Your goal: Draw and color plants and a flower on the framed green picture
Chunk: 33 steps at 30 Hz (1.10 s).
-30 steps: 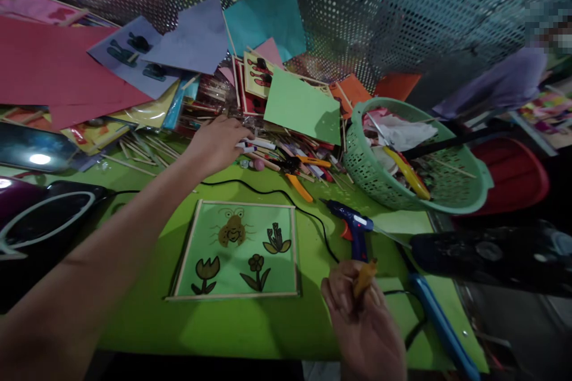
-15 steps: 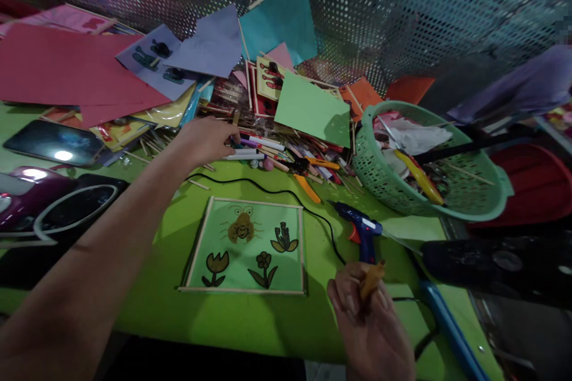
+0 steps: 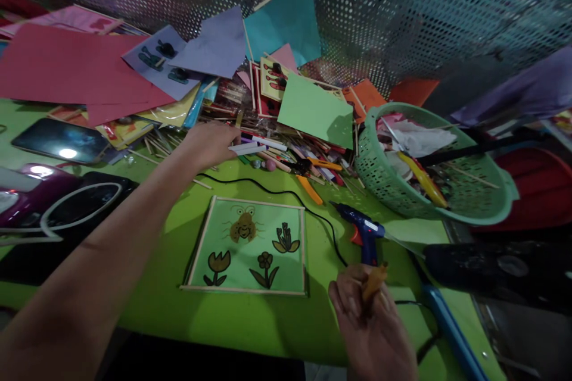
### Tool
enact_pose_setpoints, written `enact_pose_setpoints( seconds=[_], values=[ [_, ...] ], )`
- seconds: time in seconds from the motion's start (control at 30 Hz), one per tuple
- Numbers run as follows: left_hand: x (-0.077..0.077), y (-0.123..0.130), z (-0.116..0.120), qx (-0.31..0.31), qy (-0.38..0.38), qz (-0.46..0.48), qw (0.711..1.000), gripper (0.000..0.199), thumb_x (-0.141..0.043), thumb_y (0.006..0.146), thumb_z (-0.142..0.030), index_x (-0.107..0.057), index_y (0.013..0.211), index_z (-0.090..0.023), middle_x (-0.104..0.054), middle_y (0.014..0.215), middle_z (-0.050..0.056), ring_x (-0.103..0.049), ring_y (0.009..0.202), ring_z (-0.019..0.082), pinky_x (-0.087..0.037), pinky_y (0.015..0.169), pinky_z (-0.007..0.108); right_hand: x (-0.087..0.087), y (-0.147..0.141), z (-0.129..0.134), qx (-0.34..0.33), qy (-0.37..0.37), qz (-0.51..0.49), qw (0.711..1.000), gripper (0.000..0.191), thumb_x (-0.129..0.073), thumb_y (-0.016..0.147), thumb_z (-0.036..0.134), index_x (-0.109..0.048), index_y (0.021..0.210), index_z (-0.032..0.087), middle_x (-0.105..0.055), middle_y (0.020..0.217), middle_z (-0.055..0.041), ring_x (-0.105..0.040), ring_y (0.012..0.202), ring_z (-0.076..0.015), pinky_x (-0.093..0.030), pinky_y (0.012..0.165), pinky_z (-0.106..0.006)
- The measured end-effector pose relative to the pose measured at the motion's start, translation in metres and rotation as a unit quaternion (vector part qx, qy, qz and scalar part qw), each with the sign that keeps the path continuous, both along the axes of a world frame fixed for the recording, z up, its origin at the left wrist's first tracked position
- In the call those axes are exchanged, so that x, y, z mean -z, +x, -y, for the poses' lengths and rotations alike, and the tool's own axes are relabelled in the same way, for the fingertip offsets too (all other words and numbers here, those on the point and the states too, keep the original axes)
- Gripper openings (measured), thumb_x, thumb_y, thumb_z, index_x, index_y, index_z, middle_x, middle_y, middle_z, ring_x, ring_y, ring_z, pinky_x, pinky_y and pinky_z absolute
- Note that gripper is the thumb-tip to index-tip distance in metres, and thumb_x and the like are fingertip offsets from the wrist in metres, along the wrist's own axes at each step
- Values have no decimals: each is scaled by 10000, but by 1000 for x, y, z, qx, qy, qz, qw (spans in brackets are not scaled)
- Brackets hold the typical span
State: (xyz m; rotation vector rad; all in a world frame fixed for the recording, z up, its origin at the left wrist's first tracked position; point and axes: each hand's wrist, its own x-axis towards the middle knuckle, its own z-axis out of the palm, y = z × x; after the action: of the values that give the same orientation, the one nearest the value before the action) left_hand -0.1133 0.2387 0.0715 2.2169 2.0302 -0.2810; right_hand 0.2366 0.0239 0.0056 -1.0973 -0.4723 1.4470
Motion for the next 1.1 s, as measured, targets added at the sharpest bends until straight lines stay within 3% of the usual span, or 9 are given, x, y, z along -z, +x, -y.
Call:
enact_pose_setpoints(
  seconds=[0.3, 0.47, 0.7, 0.87, 1.1],
  values=[
    [0, -1, -2, -26, 4, 58, 998, 354, -587, 948, -305, -756, 1249, -224, -800, 1228, 112, -716, 1088, 322, -509, 838, 384, 1, 0, 1, -6, 13, 8, 1000, 275, -846, 861, 488, -727, 947, 256, -463, 726, 34, -360, 611, -123, -434, 579, -301],
    [-1, -1, -2, -47, -4, 94, 994, 429, -577, 950, -305, -716, 1350, -238, -820, 1158, 87, -743, 982, 287, -492, 752, 359, 1, 1, 1, -9, 17, 8, 1000, 278, -855, 857, 494, -729, 930, 257, -464, 722, 32, -344, 611, -123, -427, 581, -304],
    [5, -5, -2, -27, -12, 113, 993, 423, -578, 904, -247, -740, 1294, -258, -828, 1173, 58, -753, 1024, 267, -505, 818, 325, 3, 2, 1, -9, 16, 6, 1000, 294, -853, 853, 501, -737, 964, 255, -473, 734, 29, -329, 611, -123, -400, 568, -297],
    [-1, -14, 2, -38, -18, 99, 994, 381, -582, 908, -270, -756, 1248, -263, -831, 1153, 49, -755, 1008, 263, -503, 852, 325, -4, 4, 0, -50, 13, -2, 999, 261, -847, 871, 471, -751, 969, 248, -473, 733, 27, -364, 628, -133, -437, 599, -311],
    [-7, -20, 9, -59, -30, 90, 994, 412, -585, 897, -280, -776, 1262, -273, -829, 1135, 62, -754, 1050, 289, -513, 887, 360, -7, 3, -3, -52, 11, 5, 999, 253, -840, 878, 474, -742, 944, 249, -461, 724, 29, -365, 621, -134, -436, 589, -314]
  ],
)
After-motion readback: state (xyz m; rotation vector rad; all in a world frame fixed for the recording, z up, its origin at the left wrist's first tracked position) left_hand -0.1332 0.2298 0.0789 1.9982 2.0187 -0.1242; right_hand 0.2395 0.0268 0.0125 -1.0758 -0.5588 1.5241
